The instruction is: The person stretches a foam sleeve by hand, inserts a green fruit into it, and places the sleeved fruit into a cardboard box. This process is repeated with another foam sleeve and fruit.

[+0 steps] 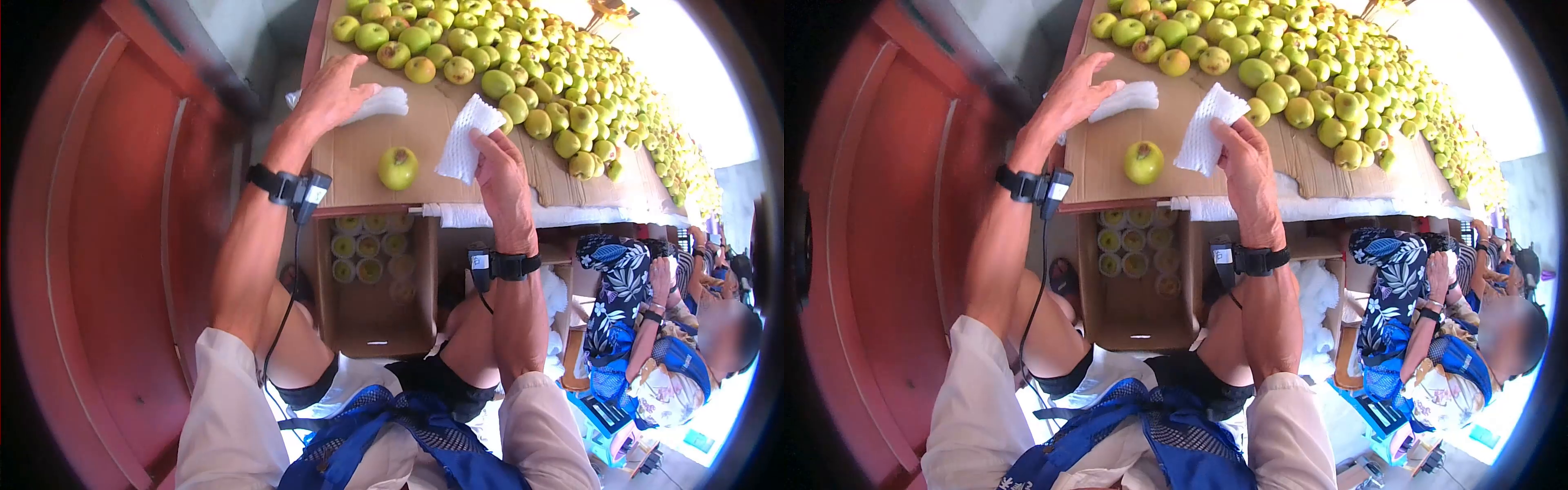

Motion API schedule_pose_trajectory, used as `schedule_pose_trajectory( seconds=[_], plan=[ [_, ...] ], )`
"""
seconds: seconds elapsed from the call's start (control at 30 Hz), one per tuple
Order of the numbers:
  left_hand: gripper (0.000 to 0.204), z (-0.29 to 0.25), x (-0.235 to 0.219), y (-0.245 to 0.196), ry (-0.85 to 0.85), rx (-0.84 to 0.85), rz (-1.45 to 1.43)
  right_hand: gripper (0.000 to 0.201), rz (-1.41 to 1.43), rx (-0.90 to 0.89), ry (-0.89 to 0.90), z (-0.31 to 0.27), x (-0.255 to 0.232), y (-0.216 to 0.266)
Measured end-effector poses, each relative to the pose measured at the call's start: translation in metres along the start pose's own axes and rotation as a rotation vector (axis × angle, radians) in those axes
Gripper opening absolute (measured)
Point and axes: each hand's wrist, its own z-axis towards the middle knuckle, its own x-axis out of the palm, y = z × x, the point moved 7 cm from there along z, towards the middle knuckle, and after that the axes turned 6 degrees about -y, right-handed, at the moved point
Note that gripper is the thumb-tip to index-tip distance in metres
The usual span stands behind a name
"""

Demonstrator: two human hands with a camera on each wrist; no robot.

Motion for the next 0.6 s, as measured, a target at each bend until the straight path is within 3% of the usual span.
schedule_pose_trajectory(
  seconds=[0.1, 0.2, 0.27, 0.4, 0.43, 0.53, 0.6],
  plan=[
    [0.052, -0.003, -0.014, -0.041, 0.119, -0.091, -0.345, 0.029, -0.018, -0.052, 0.069, 0.002, 0.02, 0.011],
    [0.045, -0.024, 0.003, -0.06, 0.204, -0.112, -0.712, 0.03, -0.106, -0.135, 0.166, 0.005, 0.052, 0.026],
    [0.044, -0.039, -0.003, -0.075, 0.235, -0.161, -0.755, 0.033, -0.234, -0.181, 0.219, -0.001, 0.078, 0.039],
    [0.034, -0.042, -0.024, -0.058, -0.011, -0.265, -0.834, 0.032, -0.363, -0.307, 0.22, 0.0, 0.108, 0.053],
    [0.028, -0.046, -0.035, -0.059, -0.081, -0.344, -0.87, 0.034, -0.348, -0.239, 0.243, -0.002, 0.114, 0.051],
    [0.028, -0.052, -0.036, -0.042, -0.175, -0.378, -0.974, 0.035, -0.401, -0.21, 0.271, -0.004, 0.122, 0.037],
    [0.029, -0.059, -0.033, -0.033, -0.169, -0.405, -0.992, 0.033, -0.316, -0.146, 0.282, -0.004, 0.12, 0.027]
  ],
)
